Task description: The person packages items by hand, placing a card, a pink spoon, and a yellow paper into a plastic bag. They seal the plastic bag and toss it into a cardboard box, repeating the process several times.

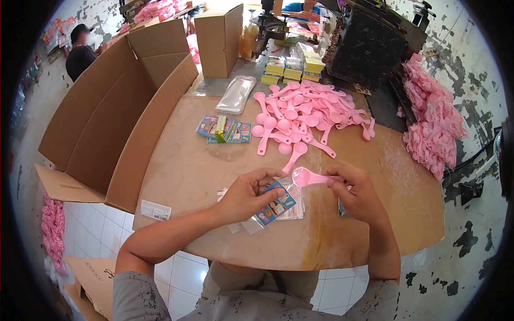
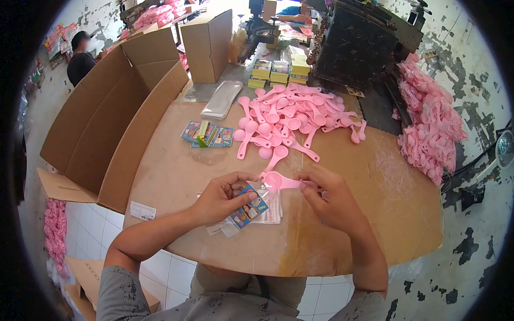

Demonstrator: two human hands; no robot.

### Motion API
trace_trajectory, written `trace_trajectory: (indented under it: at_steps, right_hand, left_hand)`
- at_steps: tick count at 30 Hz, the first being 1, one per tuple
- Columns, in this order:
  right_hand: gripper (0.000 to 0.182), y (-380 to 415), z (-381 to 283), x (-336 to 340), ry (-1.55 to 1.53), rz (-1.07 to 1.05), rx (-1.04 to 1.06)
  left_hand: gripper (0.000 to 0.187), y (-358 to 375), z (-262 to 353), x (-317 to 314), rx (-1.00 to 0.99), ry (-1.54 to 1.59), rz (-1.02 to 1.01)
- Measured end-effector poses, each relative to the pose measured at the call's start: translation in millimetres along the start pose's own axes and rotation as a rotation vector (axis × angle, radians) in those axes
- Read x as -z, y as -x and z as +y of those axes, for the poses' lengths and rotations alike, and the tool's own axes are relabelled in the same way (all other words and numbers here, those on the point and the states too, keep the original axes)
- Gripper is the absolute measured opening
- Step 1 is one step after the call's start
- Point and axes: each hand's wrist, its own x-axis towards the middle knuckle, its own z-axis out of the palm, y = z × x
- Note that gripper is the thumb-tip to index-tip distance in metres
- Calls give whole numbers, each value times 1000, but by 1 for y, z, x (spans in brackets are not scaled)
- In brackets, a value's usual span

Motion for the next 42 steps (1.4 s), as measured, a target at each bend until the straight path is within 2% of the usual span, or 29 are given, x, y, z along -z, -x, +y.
trace_trajectory:
  at_steps: [2, 5, 9, 12, 14, 17, 20, 23, 24, 25, 27, 29, 30, 33, 36, 37, 39, 42]
  right_hand:
    - [21, -3, 4, 3, -131, 16, 19]
    - [20, -5, 1, 3, 4, -1, 167]
    - [21, -6, -10, 1, 28, -138, 158]
    - [21, -11, -13, 0, 98, -179, 184]
    - [21, -14, -15, 3, 148, -211, 173]
    - [29, -19, -22, -6, -15, -189, 146]
    - [45, -23, -18, -33, -286, -207, 246]
    - [57, -13, -25, -57, -857, -444, 71]
    - [58, -16, -24, -56, -939, -455, 98]
    - [58, -20, -23, -53, -1022, -467, 126]
    - [57, -30, -16, -40, -1004, -454, 266]
    - [54, -37, -6, -21, -793, -398, 486]
    - [42, -32, -16, -17, -638, -352, 445]
    - [28, -31, -29, -16, -344, -398, 555]
    - [15, -29, -50, -15, -292, -91, 541]
    - [14, -25, -61, -8, -161, -58, 563]
    - [11, -19, -81, 3, 102, 15, 602]
    - [8, -18, -81, 1, 255, 131, 528]
  left_hand:
    - [39, 1, 5, 0, 20, -34, -13]
    - [39, 1, 7, 1, 58, -40, -29]
    - [34, 2, 3, -2, 2, -47, -72]
    - [32, 5, 9, -2, 107, -146, -95]
    - [32, 6, 12, -5, 93, -152, -119]
    - [32, 8, 11, -5, 84, -179, -130]
    - [32, 9, 11, -4, 72, -233, -160]
    - [30, 6, -1, -3, -48, -111, -215]
    - [29, 4, 2, -4, -106, -40, -236]
    - [29, 5, 6, -1, -38, 0, -267]
    - [29, 9, 18, 5, 98, 86, -328]
    - [30, 9, 18, 6, 87, 147, -352]
    - [30, 9, 18, 6, 82, 174, -366]
    - [34, 11, 20, 7, 132, 217, -420]
    - [38, 12, 16, -9, -110, 182, -236]
    - [40, 12, 17, -8, -166, 72, -218]
    - [44, 12, 20, -3, -278, -152, -182]
    - [50, 18, 28, 0, -415, -281, -256]
